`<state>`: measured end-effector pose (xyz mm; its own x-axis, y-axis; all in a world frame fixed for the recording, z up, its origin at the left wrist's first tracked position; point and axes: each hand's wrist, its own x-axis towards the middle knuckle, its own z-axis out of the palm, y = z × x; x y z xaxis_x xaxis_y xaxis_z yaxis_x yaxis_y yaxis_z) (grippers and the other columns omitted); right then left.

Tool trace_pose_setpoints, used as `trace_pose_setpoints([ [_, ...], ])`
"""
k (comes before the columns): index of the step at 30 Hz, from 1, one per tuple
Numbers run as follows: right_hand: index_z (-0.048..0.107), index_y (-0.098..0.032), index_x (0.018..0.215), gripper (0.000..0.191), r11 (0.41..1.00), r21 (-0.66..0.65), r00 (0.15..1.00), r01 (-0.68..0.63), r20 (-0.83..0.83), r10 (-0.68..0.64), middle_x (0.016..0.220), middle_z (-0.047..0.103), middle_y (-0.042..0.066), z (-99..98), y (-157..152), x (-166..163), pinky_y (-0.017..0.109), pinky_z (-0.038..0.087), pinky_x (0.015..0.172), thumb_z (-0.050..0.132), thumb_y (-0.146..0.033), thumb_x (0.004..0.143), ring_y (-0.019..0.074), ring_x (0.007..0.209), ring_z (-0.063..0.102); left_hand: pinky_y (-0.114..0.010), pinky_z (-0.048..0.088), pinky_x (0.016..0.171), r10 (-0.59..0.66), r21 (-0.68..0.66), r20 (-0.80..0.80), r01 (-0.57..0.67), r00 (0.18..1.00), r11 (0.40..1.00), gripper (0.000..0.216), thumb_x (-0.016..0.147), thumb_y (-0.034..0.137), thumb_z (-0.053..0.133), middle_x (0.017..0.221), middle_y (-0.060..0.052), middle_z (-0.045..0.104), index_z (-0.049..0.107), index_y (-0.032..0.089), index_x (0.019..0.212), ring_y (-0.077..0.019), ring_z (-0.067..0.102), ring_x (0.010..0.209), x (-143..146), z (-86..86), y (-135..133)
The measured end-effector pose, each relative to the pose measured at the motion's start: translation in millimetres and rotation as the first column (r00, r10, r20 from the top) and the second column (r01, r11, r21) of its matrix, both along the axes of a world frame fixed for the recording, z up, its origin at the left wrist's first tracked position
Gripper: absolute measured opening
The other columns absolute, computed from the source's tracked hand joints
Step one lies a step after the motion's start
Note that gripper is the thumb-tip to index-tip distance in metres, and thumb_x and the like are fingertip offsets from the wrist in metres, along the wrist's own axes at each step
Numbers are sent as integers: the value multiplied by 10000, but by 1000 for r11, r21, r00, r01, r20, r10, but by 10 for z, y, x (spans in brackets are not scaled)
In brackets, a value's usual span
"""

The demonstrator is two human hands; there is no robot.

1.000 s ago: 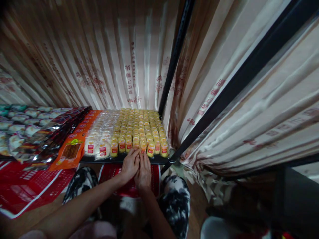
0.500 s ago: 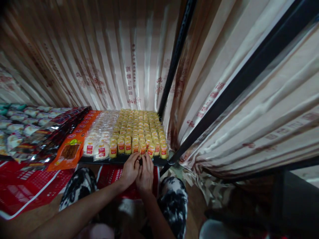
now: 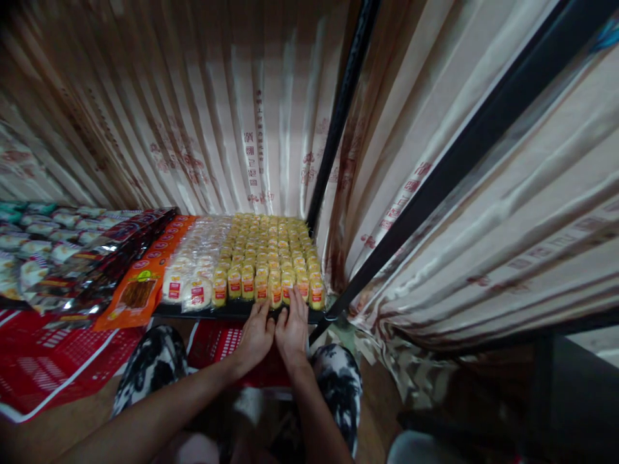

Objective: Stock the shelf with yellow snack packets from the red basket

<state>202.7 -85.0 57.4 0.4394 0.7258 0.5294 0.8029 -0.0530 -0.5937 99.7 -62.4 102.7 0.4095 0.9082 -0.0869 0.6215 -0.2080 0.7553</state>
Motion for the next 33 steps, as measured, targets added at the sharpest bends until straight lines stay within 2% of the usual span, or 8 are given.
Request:
trace_pose_setpoints([
  [4, 415, -98, 1291, 479, 999, -37, 999, 39, 21, -39, 1376, 379, 142, -17, -10, 10, 436, 326, 1023, 330, -168, 825, 221, 1284, 310, -246, 326, 1020, 6, 59, -36, -4, 999, 998, 589, 766, 89, 369, 1321, -161, 401, 321, 53, 1352, -203, 408, 1219, 7, -50, 10],
  [9, 390, -154, 1315, 493, 998, 0, 998, 61, 13, -61, 1412, 324, 111, -50, -75, -10, 462, 328, 1011, 328, -152, 826, 231, 1300, 287, -273, 331, 1022, -30, 130, -2, 30, 1000, 991, 651, 743, 53, 372, 1338, -142, 358, 252, 112, 1380, -193, 385, 1235, -20, -65, -26],
  [12, 399, -153, 1309, 489, 998, 13, 998, 57, -1, -57, 1397, 345, 119, -95, -88, -5, 452, 336, 1006, 322, -143, 826, 223, 1277, 321, -277, 347, 1010, -79, 114, -36, 83, 996, 990, 620, 757, 61, 360, 1347, -155, 338, 276, 97, 1370, -201, 401, 1221, -16, -15, -31],
  [16, 399, -139, 1311, 501, 999, -1, 999, 34, 5, -34, 1365, 388, 126, -153, -82, 12, 437, 336, 1010, 311, -123, 818, 211, 1248, 346, -251, 384, 968, -69, 71, -38, 71, 997, 995, 605, 763, 70, 362, 1335, -155, 359, 299, 94, 1364, -198, 463, 1161, 14, 1, 25],
  [23, 492, -185, 1229, 476, 999, 32, 999, 29, 24, -30, 1361, 366, 105, -91, -121, -15, 456, 349, 992, 336, -104, 787, 224, 1232, 353, -268, 374, 984, -82, 165, 52, 72, 995, 984, 644, 710, 18, 379, 1303, -143, 380, 323, 118, 1344, -184, 460, 1141, -79, -178, 60],
  [27, 558, -171, 1103, 373, 997, 81, 999, 5, -39, -2, 1169, 521, 111, -106, -276, -119, 430, 388, 951, 333, -145, 807, 206, 1112, 468, -272, 435, 905, -185, 251, 161, 141, 969, 958, 517, 738, 32, 353, 1184, -114, 458, 436, 135, 1237, -150, 520, 997, -236, -308, -49],
  [30, 585, -164, 975, 305, 993, -108, 984, -53, -174, 34, 972, 621, 90, -234, -446, -248, 354, 433, 890, 319, -222, 835, 180, 956, 566, -284, 441, 873, -279, 205, 81, 258, 957, 944, 339, 808, 90, 327, 1014, -83, 542, 573, 154, 1032, -153, 532, 932, -405, -485, -122],
  [33, 598, -171, 914, 300, 930, -354, 964, -95, -267, -3, 901, 664, 74, -409, -568, -332, 281, 460, 804, 316, -234, 835, 161, 839, 618, -284, 435, 851, -326, -49, -134, 322, 936, 945, 306, 840, 131, 336, 929, -73, 590, 626, 171, 926, -165, 548, 922, -591, -732, -121],
])
